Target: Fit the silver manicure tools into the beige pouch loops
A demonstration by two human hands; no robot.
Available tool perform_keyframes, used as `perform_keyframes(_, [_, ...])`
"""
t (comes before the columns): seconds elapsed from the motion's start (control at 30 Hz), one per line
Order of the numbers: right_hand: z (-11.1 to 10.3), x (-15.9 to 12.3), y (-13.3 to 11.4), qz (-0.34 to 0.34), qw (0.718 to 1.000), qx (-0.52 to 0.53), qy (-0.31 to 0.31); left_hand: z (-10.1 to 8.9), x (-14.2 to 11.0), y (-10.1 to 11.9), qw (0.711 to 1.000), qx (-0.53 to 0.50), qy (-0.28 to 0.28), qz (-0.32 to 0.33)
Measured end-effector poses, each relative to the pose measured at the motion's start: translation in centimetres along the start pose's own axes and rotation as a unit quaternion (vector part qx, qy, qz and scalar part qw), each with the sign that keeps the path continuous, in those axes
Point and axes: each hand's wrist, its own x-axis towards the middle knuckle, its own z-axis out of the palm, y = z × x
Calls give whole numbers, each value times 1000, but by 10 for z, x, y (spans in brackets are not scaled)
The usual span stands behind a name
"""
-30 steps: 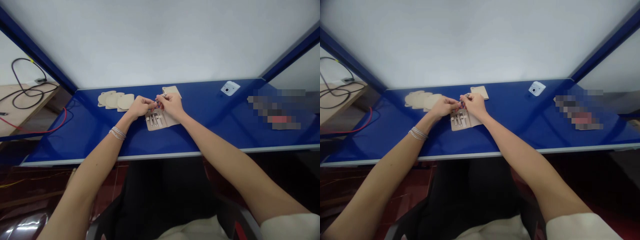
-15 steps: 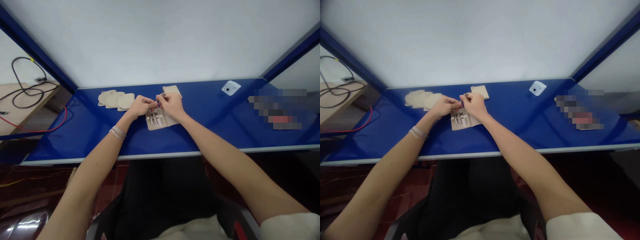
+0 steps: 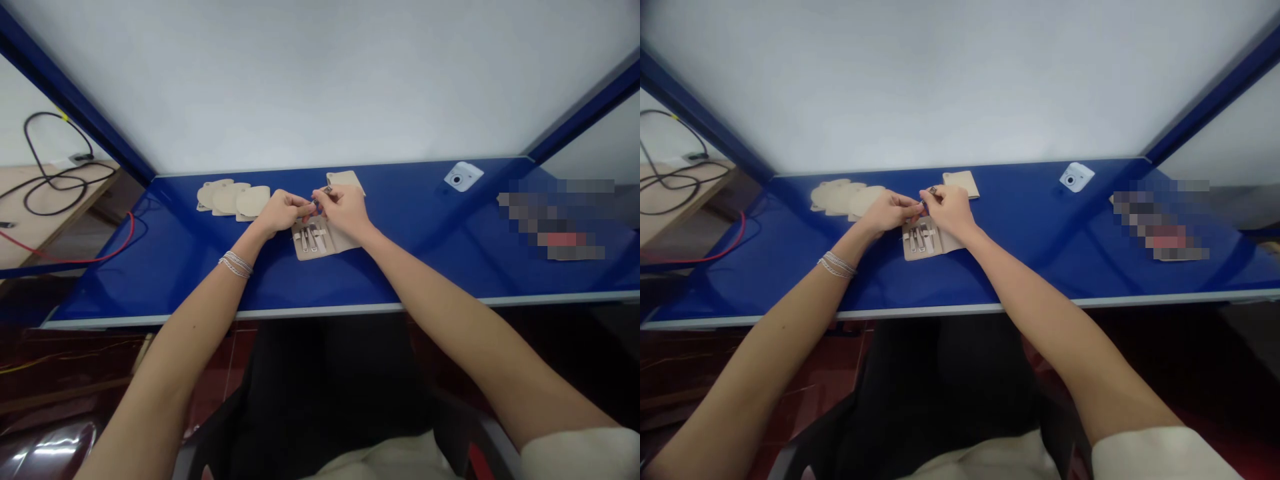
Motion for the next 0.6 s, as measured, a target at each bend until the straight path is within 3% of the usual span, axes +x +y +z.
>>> perform_keyframes(0.3, [1, 1, -2, 85, 987, 129, -30, -3, -1, -2, 1000, 13, -13, 12])
perform_keyframes(0.6, [3, -1, 4, 18, 999, 34, -7, -3, -4, 3, 1000, 12, -16, 2])
